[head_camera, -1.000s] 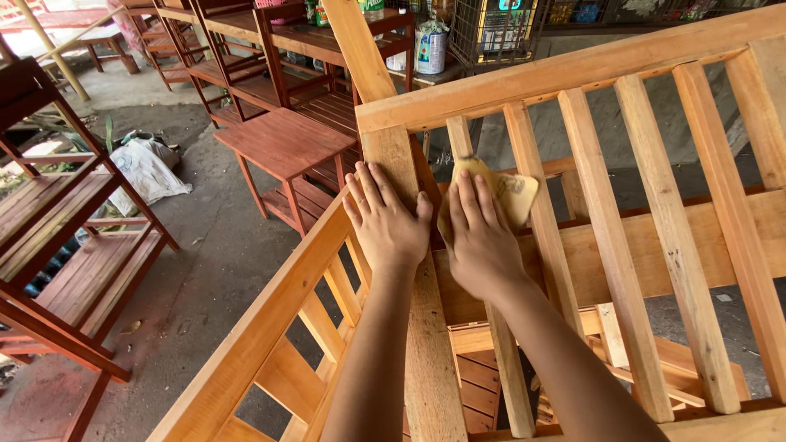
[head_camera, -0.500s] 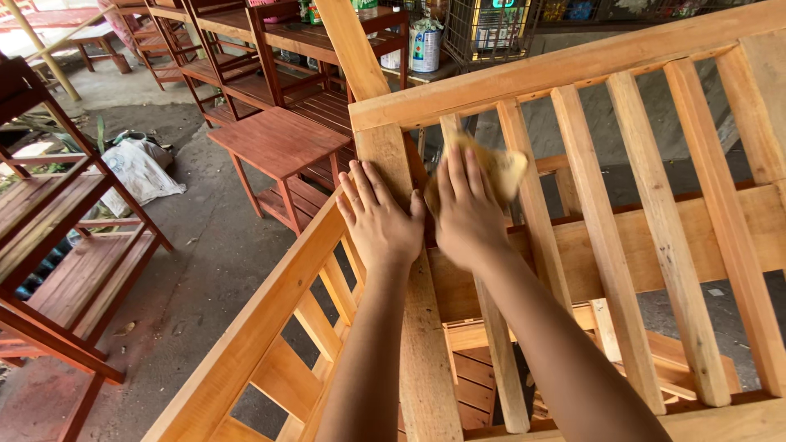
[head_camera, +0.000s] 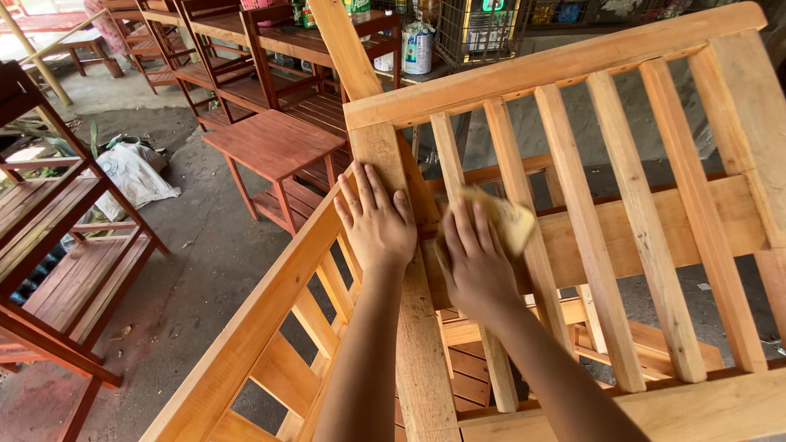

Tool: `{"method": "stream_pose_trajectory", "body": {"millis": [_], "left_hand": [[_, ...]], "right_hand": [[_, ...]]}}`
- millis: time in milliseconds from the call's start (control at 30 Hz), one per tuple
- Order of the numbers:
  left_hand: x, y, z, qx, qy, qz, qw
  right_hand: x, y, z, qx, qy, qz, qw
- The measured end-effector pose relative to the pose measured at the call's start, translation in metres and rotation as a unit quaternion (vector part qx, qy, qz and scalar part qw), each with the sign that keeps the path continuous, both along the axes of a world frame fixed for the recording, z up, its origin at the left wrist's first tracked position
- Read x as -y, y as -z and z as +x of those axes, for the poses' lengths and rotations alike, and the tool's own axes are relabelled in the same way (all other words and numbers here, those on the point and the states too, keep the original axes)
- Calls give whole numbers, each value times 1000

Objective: The person sands a wooden chair frame with a sheet of sandpaper, rubbing the slats, rails and edges by hand. They steady the frame with one hand while sanding different sections, moving around the frame to cover the top rails and side slats.

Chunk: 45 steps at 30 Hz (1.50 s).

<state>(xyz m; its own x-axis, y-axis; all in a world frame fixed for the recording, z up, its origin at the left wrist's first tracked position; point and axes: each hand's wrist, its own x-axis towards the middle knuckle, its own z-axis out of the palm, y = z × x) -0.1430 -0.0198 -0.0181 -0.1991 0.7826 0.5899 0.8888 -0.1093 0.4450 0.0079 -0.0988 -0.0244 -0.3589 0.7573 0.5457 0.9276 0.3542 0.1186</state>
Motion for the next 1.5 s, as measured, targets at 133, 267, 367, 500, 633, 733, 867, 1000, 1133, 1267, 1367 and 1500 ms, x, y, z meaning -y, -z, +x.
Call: {"method": "stream_pose_trajectory", "body": {"millis": [133,267,367,500,633,733,867,1000,1133,1267,1367,1500], "left_hand": [[8,8,-1,-5,-7,-10,1000],[23,19,-1,-7,-1,-21,1000],[34,27,1,-19,0,-5,1000],[42,34,2,-30,1,-9,999],[50,43,1,-25,-1,-6,1000],[61,51,2,-20,-3,4,1000],[75,63,5,-18,11,2,1000],[84,69,6,-19,13,-21,1000],[89,72,7,-34,3,-45,998],[94,74,9,-36,-1,-76,996],[97,75,9,-33,-6,-68,997],[98,77,9,-37,-6,-73,997]], "right_hand": [[-43,-21,-4,6,36,-33,999],[10,9,3,100,73,-72,990],[59,38,7,90,39,-19,995],[24,33,6,2,8,54,998],[-33,16,4,7,53,8,999],[6,34,11,54,71,-51,995],[92,63,17,110,53,-148,982],[65,40,8,76,77,-134,985],[39,26,3,18,67,-87,994],[82,47,8,233,130,-105,958],[89,47,7,119,99,-174,973],[59,28,0,65,98,-115,986]]}}
